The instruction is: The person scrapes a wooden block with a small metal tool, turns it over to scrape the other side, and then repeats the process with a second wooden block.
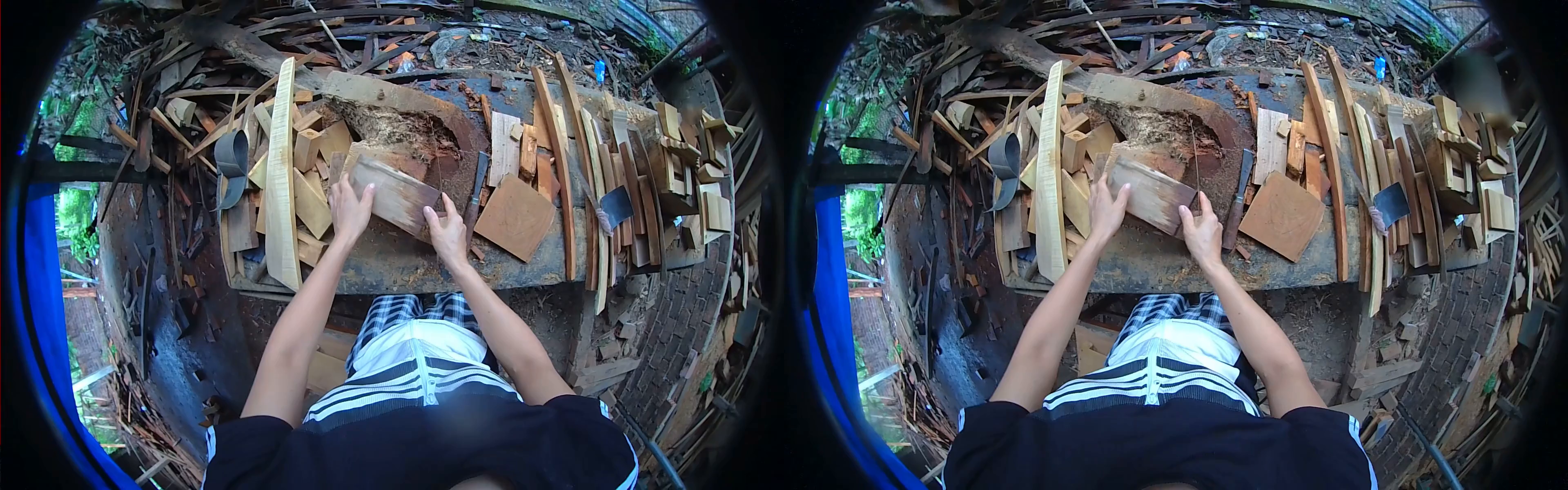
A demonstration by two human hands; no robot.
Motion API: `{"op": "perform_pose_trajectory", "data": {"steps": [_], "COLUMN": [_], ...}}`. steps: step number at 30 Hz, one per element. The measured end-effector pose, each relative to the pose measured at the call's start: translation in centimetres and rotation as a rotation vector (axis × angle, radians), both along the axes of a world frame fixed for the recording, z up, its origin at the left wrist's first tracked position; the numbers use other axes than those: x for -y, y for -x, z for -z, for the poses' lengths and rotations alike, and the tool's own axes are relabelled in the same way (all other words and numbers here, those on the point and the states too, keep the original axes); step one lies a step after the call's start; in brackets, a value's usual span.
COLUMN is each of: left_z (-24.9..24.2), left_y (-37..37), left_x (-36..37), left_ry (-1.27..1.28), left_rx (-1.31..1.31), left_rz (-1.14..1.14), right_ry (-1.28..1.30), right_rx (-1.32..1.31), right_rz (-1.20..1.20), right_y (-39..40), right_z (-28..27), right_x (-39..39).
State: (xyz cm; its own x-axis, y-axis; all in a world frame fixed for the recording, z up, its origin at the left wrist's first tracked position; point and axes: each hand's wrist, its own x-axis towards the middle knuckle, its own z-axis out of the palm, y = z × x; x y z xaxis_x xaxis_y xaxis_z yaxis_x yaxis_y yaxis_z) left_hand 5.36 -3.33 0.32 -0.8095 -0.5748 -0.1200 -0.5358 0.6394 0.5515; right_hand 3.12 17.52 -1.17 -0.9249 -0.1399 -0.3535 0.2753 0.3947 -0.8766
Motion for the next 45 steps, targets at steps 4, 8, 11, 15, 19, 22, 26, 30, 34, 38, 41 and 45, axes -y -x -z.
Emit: {"op": "perform_pose_trajectory", "data": {"steps": [4,8,11,15,19,22,26,30,34,38,41,45], "left_z": [-3.7,-3.7,-6.1,-8.1,-7.3,-5.0,-5.4,-4.9,-4.7,-4.7,-4.0,-5.3], "left_y": [-2.2,-5.7,-8.0,-9.4,-8.3,-7.7,-7.3,-7.3,-6.8,-7.0,-6.9,-6.1], "left_x": [0.4,0.3,-1.5,-2.4,-3.0,-3.4,-4.8,-4.7,-4.0,-4.2,-4.3,-4.7], "left_ry": [-0.352,-0.939,-1.362,-1.467,-1.347,-1.335,-1.32,-1.37,-1.409,-1.448,-1.37,-1.368], "left_rx": [0.193,0.205,-0.021,-0.203,-0.406,-0.546,-0.564,-0.568,-0.568,-0.589,-0.619,-0.604], "left_rz": [-0.11,-0.18,-0.383,-0.587,-0.619,-0.747,-0.801,-0.847,-0.885,-0.931,-0.909,-0.95], "right_ry": [0.307,0.337,0.228,0.192,-0.04,0.002,-0.118,-0.14,-0.158,-0.134,-0.193,-0.106], "right_rx": [0.213,0.245,0.111,-0.08,-0.357,-0.404,-0.362,-0.308,-0.174,-0.194,-0.195,-0.233], "right_rz": [-0.081,-0.229,-0.402,-0.423,-0.263,-0.49,-0.691,-0.531,-0.65,-0.568,-0.496,-0.571], "right_y": [1.7,3.1,4.2,6.1,5.2,1.3,-2.8,-0.1,-1.9,-1.6,-0.2,-1.2], "right_z": [3.9,-0.2,-1.9,-3.8,-2.7,-4.8,-6.8,-5.2,-8.4,-7.3,-6.7,-7.5], "right_x": [-2.6,-3.8,-3.8,-1.3,-0.1,-1.4,-2.0,0.0,-0.4,-0.5,0.7,-0.7]}}
